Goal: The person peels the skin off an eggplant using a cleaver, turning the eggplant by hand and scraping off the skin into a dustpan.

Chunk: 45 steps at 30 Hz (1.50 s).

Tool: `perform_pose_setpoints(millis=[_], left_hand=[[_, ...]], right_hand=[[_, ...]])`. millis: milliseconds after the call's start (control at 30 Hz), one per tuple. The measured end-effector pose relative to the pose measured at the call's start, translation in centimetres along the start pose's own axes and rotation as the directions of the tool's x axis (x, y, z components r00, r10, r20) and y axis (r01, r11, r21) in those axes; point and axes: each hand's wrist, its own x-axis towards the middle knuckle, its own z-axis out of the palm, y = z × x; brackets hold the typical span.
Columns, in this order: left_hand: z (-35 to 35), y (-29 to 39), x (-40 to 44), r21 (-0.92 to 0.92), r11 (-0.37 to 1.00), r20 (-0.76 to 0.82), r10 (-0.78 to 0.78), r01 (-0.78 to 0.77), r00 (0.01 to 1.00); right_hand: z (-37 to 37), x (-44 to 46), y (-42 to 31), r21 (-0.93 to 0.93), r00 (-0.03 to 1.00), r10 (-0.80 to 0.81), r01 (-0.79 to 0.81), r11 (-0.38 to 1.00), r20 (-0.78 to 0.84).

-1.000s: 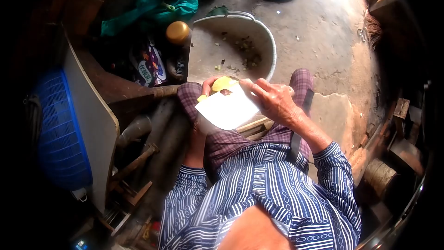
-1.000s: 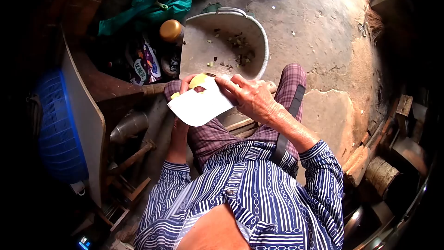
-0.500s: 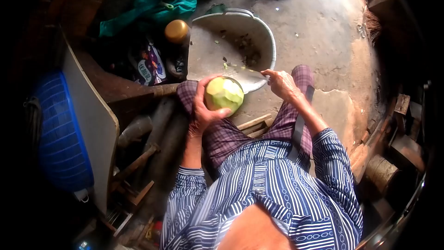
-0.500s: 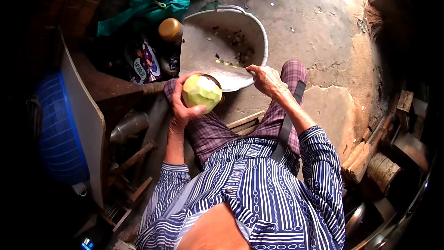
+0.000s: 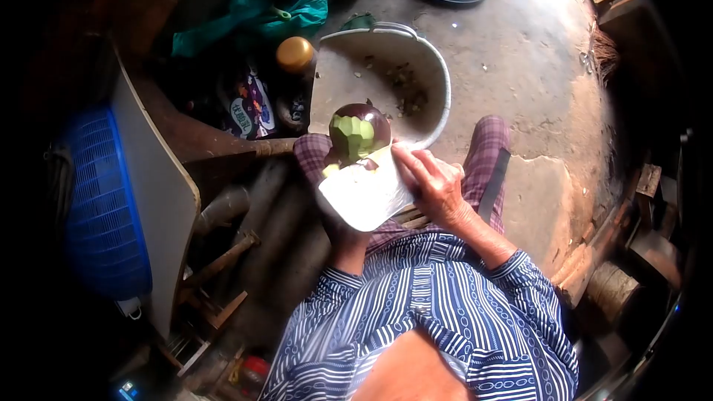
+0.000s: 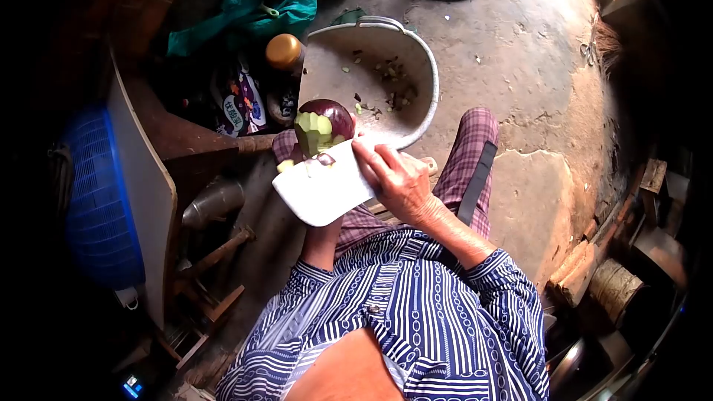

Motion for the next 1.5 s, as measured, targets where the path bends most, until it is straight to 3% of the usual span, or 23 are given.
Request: perform_pose_setpoints(millis=[33,100,133,167,267,367,400,500,567,867,1000,1033,1100,1133,1167,1200,1233,1267,1300,1500], left_hand=[[-0.7,0.4,0.4,-0.327,0.929,0.068,-0.159,0.173,0.985],[-0.3,0.5,-0.2,-0.603,0.725,0.183,-0.280,0.333,0.942],[0.6,0.2,-1.1,-0.349,0.926,0.079,-0.126,0.146,0.989],[1.5,-0.2,-2.0,-0.030,0.999,-0.028,0.033,-0.034,0.999],[1.6,0.1,-1.4,-0.398,0.907,-0.022,-0.159,0.138,0.987],[1.2,0.3,-0.4,-0.805,0.502,0.133,-0.365,0.315,0.922],[1.1,0.3,-0.2,-0.849,0.408,0.170,-0.388,0.335,0.906],[1.0,0.1,0.1,-0.888,0.299,0.215,-0.402,0.349,0.890],[1.1,0.0,0.3,-0.898,0.260,0.232,-0.401,0.353,0.886],[0.8,0.1,0.8,-0.905,0.199,0.293,-0.351,0.377,0.889],[0.3,0.0,0.9,-0.882,0.184,0.372,-0.293,0.434,0.881],[0.0,-0.2,1.0,-0.878,0.138,0.412,-0.269,0.458,0.871],[-0.1,-0.6,1.5,-0.863,-0.268,0.488,-0.219,0.429,0.845],[0.6,-0.9,1.7,-0.549,-0.791,0.524,-0.075,0.269,0.848],[1.3,-1.1,1.4,0.008,-0.998,0.471,0.055,0.058,0.880],[1.5,-0.9,1.0,-0.330,-0.935,0.574,-0.088,0.132,0.814],[1.5,-0.8,0.7,-0.584,-0.756,0.657,-0.227,0.295,0.719],[1.8,-1.9,1.0,-0.230,-0.961,0.737,-0.069,0.153,0.673],[1.0,-1.7,1.8,-0.125,-0.985,0.669,0.006,0.120,0.743],[-1.2,-0.6,2.7,-0.254,-0.962,0.640,-0.088,0.102,0.763]], right_hand=[[-0.1,0.1,-0.2,-0.025,1.000,-0.013,0.012,1.000,-0.011],[-0.1,0.2,-0.2,-0.052,0.999,-0.025,0.024,0.998,-0.022],[0.0,0.4,-0.1,-0.042,0.997,-0.035,0.033,0.999,-0.064],[0.1,0.5,0.0,-0.032,0.993,-0.045,0.041,0.999,-0.106],[0.0,0.7,0.1,-0.042,0.997,-0.053,0.050,0.998,-0.063],[-0.1,1.0,0.0,-0.042,0.995,-0.075,0.073,0.996,-0.060],[-0.1,1.2,0.0,-0.042,0.995,-0.076,0.074,0.996,-0.060],[-0.3,1.5,0.0,-0.039,0.995,-0.085,0.083,0.996,-0.054],[-0.4,1.6,0.2,-0.068,0.998,-0.066,0.067,0.995,0.014],[-0.2,2.2,2.0,-0.029,0.988,-0.154,0.153,0.988,-0.019],[-0.3,2.5,3.0,-0.033,0.992,-0.123,0.123,0.992,-0.002],[-0.4,2.3,3.2,-0.017,0.989,-0.146,0.146,0.989,0.024],[-0.6,2.3,3.1,-0.017,0.986,-0.164,0.165,0.986,0.042],[-0.7,2.1,3.0,-0.015,0.982,-0.179,0.180,0.983,0.061],[-0.6,1.9,2.7,0.000,0.981,-0.182,0.182,0.983,0.070],[-0.5,1.8,2.6,0.034,0.975,-0.208,0.205,0.978,0.079],[-0.7,1.9,2.4,0.026,0.970,-0.216,0.215,0.976,0.114],[-0.9,2.1,2.3,0.013,0.963,-0.224,0.225,0.974,0.147],[-0.8,2.1,2.6,0.023,0.961,-0.232,0.231,0.973,0.147],[-0.4,2.7,3.9,-0.031,0.975,-0.191,0.196,0.980,0.112]])
